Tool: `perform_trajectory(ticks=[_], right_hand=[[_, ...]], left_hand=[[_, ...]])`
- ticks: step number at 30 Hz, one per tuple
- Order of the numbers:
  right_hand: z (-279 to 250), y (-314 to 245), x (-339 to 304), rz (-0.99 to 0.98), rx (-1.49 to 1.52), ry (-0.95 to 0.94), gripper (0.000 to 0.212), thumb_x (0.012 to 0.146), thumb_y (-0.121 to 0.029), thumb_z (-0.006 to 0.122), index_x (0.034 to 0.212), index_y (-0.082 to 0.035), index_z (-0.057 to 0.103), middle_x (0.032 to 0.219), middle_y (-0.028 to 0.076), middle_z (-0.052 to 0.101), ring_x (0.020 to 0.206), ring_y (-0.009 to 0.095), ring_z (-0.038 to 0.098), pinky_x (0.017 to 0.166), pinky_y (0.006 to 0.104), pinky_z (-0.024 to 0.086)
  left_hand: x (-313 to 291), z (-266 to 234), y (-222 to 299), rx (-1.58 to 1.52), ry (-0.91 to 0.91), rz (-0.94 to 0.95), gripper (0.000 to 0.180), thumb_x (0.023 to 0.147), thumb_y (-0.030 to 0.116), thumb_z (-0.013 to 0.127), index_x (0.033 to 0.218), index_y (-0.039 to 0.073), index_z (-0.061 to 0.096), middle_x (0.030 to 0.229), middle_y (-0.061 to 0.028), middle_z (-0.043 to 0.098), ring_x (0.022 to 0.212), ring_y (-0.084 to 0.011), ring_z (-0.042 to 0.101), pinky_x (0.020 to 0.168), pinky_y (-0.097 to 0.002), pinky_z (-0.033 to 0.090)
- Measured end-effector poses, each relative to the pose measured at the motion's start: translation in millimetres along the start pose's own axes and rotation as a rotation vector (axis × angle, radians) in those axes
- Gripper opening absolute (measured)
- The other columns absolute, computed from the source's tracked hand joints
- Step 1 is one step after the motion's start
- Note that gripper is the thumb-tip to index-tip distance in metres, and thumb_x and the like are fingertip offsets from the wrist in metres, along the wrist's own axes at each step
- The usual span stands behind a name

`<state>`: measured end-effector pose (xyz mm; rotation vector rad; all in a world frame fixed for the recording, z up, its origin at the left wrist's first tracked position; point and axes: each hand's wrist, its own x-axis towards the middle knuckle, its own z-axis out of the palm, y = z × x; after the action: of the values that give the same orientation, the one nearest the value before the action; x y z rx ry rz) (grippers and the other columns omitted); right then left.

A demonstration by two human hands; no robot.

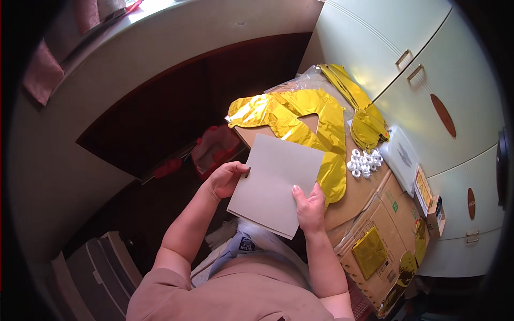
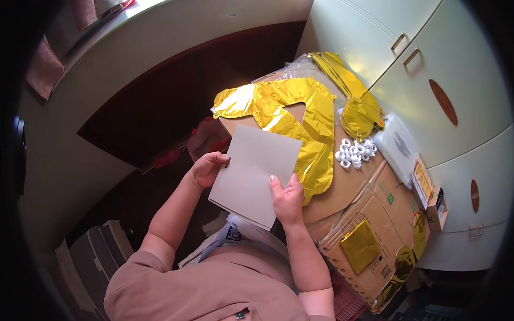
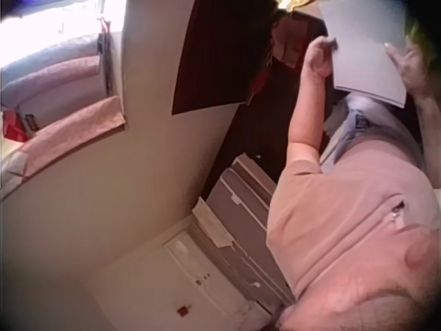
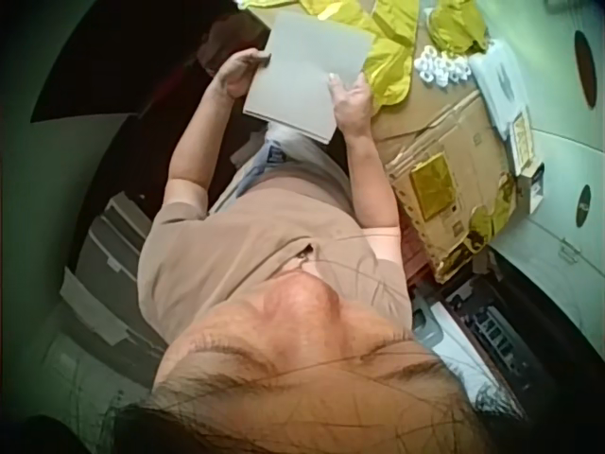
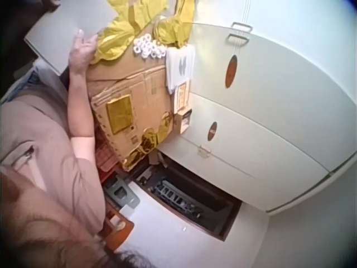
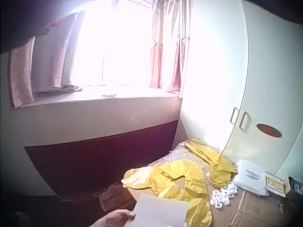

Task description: Folding gold foil balloons and mounting them onto cardboard backing sheets for retail display.

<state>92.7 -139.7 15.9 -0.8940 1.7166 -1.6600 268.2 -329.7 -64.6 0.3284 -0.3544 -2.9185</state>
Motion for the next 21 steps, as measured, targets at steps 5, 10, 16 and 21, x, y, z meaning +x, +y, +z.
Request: perform_trajectory(ticks=[5,10,16,21], right_hand=[[11,-6,11,0.032,0.076,-0.007,0.019,0.093,-0.003,0.063,0.111,0.002,0.058,0.104,0.005,0.065,0.09,0.008,0.059,0.08,0.0248,0.05],[18,-6,15,-0.007,0.026,0.043,0.012,0.093,-0.006,0.065,0.101,0.002,0.059,0.091,0.002,0.064,0.08,0.006,0.055,0.072,0.0238,0.047],[23,-8,19,-0.035,0.027,0.07,0.015,0.093,-0.006,0.064,0.104,0.002,0.059,0.095,0.003,0.065,0.083,0.006,0.056,0.075,0.0237,0.047],[24,-4,25,0.005,0.137,0.057,0.015,0.094,-0.006,0.064,0.106,0.001,0.059,0.098,0.003,0.065,0.086,0.007,0.056,0.077,0.0239,0.047]], left_hand=[[-1,2,12,-0.199,-0.079,0.011,0.039,0.094,0.018,0.042,0.117,-0.008,0.062,0.118,-0.0217,0.068,0.102,-0.0321,0.068,0.099,-0.0451,0.05],[-2,-6,10,-0.185,-0.185,0.08,0.029,0.099,0.014,0.047,0.116,-0.004,0.062,0.111,-0.0144,0.07,0.097,-0.0231,0.069,0.093,-0.0384,0.054],[1,-9,15,-0.103,-0.159,0.135,0.025,0.099,0.012,0.054,0.119,-0.002,0.06,0.108,-0.01,0.069,0.095,-0.0173,0.069,0.088,-0.0337,0.056],[3,4,17,-0.07,-0.07,0.15,0.032,0.099,0.014,0.055,0.128,0.0,0.054,0.115,-0.0109,0.067,0.098,-0.0201,0.069,0.088,-0.0366,0.057]])
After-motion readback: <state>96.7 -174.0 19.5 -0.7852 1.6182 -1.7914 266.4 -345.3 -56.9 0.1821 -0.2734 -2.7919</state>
